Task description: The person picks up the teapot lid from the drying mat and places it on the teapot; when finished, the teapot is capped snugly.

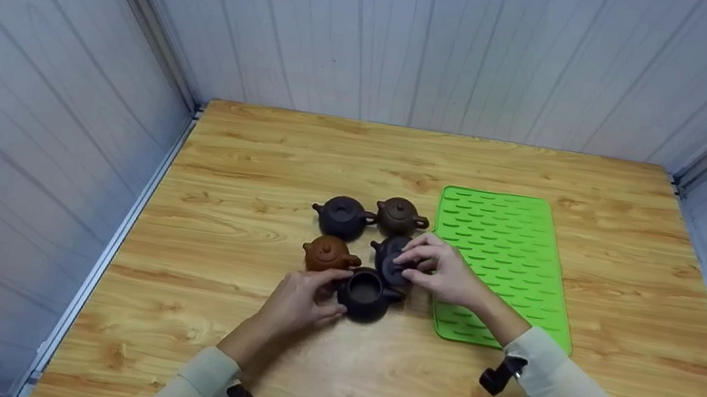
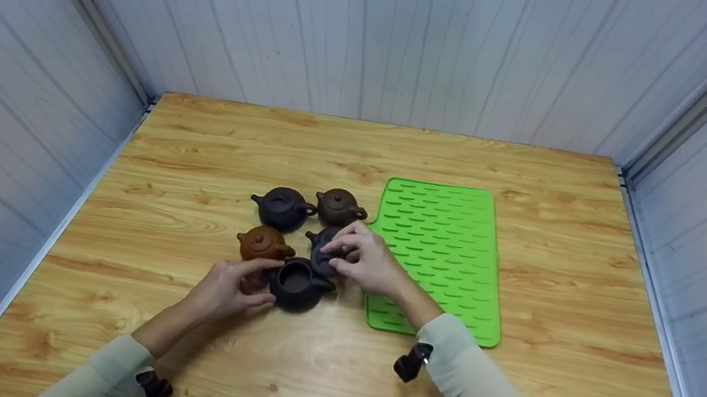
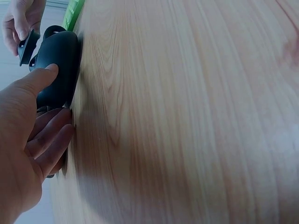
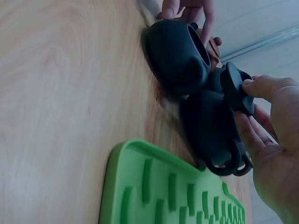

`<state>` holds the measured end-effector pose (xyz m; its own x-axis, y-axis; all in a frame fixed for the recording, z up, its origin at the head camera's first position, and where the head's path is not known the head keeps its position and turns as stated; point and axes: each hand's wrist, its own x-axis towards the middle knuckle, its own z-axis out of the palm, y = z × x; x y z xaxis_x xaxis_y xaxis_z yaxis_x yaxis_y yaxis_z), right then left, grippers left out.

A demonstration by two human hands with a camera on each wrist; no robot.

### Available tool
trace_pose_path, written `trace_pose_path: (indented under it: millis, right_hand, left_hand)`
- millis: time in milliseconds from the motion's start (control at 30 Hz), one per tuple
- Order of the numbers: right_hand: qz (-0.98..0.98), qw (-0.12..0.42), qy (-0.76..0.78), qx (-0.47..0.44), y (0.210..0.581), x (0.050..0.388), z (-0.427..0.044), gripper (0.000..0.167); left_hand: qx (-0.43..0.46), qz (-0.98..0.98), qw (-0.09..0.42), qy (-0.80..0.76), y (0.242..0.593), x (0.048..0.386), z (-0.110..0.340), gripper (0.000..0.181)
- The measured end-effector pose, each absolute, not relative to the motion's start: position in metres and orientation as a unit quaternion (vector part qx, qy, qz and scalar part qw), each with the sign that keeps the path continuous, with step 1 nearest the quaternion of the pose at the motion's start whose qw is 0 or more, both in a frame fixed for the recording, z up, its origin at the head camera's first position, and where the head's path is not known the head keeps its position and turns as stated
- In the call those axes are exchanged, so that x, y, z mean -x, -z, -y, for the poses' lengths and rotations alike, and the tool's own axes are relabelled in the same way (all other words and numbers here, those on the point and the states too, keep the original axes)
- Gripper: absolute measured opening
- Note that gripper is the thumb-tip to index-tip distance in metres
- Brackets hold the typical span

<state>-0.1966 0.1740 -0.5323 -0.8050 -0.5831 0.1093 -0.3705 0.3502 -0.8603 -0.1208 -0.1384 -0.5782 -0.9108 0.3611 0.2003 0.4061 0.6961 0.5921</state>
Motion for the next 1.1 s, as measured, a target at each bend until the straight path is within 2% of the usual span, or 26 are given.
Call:
trace_pose_path:
  millis: [700,1100]
  right_hand:
    - [-0.793,0.134,0.5,0.321,0.538,0.189,-0.137,0.019]
    - [-0.8,0.139,0.487,0.323,0.545,0.185,-0.131,0.02]
  left_hand:
    - [0.199,0.917,0.012,0.345,0.579,0.123,0.14,0.056]
    - [0.208,0.913,0.028,0.35,0.58,0.122,0.139,0.055]
